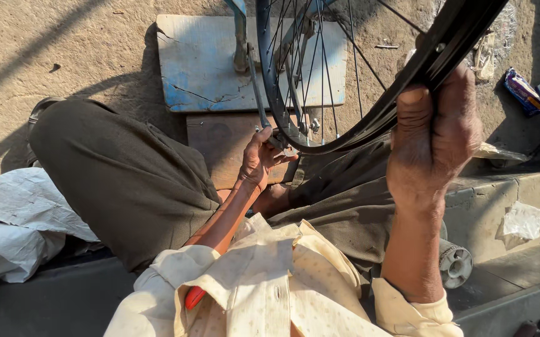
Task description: The person sits on the ground in front of a bicycle wheel mounted on a repair stand and works on the wheel rim and spokes by hand. They rotate the wheel, use a small spoke wrench to turn spoke nipples, and fit a small metal ring part onto the hub area while checking the rim.
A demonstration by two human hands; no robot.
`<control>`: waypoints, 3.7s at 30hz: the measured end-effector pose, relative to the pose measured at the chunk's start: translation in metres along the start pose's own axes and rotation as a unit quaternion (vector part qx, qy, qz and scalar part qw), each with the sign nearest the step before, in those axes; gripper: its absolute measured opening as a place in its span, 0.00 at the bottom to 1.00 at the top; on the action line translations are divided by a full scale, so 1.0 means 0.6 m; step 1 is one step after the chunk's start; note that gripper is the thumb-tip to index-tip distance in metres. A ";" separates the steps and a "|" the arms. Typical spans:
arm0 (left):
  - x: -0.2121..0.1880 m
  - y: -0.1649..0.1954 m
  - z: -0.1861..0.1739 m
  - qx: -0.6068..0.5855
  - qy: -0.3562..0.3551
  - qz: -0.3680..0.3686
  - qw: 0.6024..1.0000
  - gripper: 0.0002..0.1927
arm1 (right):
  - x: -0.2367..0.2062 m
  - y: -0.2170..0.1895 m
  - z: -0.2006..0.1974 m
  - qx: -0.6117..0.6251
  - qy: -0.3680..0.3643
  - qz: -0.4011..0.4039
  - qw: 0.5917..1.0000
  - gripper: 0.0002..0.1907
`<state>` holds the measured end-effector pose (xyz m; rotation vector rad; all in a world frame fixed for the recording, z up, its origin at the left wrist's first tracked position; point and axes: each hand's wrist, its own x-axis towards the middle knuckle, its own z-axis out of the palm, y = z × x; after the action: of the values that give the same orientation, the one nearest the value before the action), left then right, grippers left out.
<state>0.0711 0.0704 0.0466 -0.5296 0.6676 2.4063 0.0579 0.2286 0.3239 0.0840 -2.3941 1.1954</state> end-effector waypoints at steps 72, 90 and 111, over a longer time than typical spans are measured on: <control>0.022 -0.029 -0.020 0.071 0.005 0.001 0.997 0.12 | -0.040 0.350 0.193 -0.207 -0.186 0.137 0.951 0.14; 0.034 -0.046 -0.037 0.024 0.007 0.003 1.000 0.10 | 0.040 0.202 0.096 0.253 0.045 0.216 0.942 0.10; 0.038 -0.053 -0.059 0.015 -0.024 0.021 0.999 0.12 | -0.197 0.134 0.087 -0.181 -0.210 0.043 0.960 0.14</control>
<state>0.0816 0.0824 -0.0040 -0.4469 0.6995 2.4353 0.1236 0.2209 0.1866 0.1287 -2.9805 0.8120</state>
